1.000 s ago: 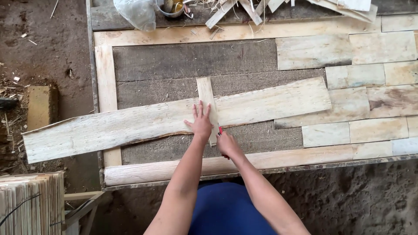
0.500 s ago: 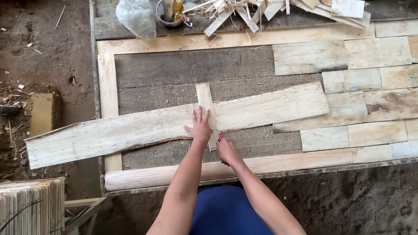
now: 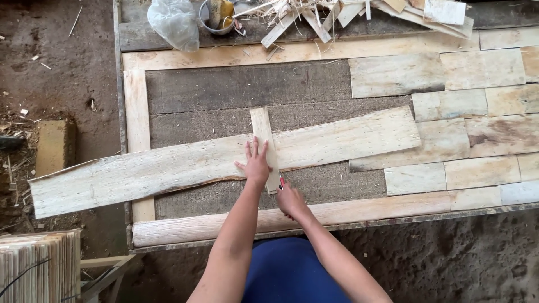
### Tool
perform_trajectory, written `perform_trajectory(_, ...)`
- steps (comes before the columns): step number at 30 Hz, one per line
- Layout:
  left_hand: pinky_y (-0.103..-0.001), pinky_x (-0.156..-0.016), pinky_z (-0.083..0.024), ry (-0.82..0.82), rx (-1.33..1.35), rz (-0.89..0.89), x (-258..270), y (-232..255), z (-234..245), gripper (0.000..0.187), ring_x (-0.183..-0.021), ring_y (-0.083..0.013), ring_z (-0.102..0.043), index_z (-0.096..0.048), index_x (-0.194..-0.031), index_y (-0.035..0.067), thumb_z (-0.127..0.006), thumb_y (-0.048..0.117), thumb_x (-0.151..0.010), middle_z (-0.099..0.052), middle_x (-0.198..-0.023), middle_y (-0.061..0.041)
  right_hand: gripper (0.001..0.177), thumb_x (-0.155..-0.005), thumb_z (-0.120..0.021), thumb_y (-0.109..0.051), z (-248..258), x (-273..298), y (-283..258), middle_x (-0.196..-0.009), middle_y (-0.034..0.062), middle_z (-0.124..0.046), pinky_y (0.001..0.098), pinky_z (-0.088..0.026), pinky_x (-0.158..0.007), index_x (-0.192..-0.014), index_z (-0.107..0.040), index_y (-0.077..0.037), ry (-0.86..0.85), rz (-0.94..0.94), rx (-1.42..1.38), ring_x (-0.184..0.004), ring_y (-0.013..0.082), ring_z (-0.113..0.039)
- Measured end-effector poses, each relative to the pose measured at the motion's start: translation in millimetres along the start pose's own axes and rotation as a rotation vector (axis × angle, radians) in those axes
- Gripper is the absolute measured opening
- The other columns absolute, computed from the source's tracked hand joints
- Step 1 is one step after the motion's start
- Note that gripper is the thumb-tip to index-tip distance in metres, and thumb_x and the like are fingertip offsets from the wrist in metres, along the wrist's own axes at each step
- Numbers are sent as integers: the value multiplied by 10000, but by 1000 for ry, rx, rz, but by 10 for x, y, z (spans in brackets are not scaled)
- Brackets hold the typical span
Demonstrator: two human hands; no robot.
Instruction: The person uses a red utility knife to cut and trim a long piece of light-colored wood on a wooden workbench. They repeatedly position the wood, score it, and remove thin strips, accumulating wood shavings and offcuts on the bench.
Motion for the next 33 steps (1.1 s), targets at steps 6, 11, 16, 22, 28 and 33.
perform_trajectory(6, -879, -1055, -218, 20, -23, 7, 27, 17, 58, 1041, -1590, -242, 49, -156, -1613, 416, -835, 341, -827, 61, -1725, 75, 453, -1053, -369, -359, -30, -130, 213, -635, 181, -694, 420, -565, -479, -1157, -547, 44, 10, 13, -34, -423, 296, -662)
perform_trajectory(11, -817, -1102, -291, 20, 6, 15, 226, 101, 335, 1039, -1584, -216, -64, -184, -1618, 325, -837, 406, -813, -99, -1712, 0, 476, -1033, -439, -449, 220, 16, 357, -541, 159, -631, 369, -550, -421, -1040, -599, 0, -39, 30, -233, -418, 280, -655)
perform_trajectory(16, -648, -1103, -346, 103, 29, 63, 327, 225, 504, 944, -1487, -224, -251, -236, -1603, 187, -680, 594, -876, -282, -1595, -58, 453, -1030, -445, -482, 377, 74, 478, -541, 152, -626, 352, -561, -410, -1004, -590, -53, 2, 30, -306, -424, 271, -656)
perform_trajectory(22, -512, -992, -417, 118, 67, 145, 246, 232, 482, 957, -1315, -259, -394, -255, -1573, 112, -733, 519, -852, -385, -1416, -80, 366, -999, -539, -420, 397, 9, 615, -661, 151, -672, 330, -626, -471, -1010, -636, -68, -54, 58, -316, -523, 255, -714)
perform_trajectory(28, -479, -958, -444, 104, 333, 192, -104, 55, 242, 1072, -1245, -315, -409, -303, -1455, 53, -935, 402, -663, -385, -1224, -105, 429, -847, -730, -348, 534, 14, 510, -1048, 214, -749, 476, -561, -907, -1173, -750, -70, -100, 200, -29, -1040, 374, -714)
perform_trajectory(33, -481, -970, -450, 137, 353, 96, -201, 157, 800, 1000, -1224, -319, -410, -396, -1353, 75, -979, 389, -603, -381, -1181, -95, 427, -772, -790, -200, 555, -313, 388, -1094, 256, -741, 524, -545, -964, -1165, -745, -39, -77, 377, 123, -1123, 458, -676)
Point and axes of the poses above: each hand's wrist, its own x-axis away from the middle knuckle, its own z-axis out of the back of the hand, y = z × x, the point moved 5 cm from there along -x, towards the middle knuckle
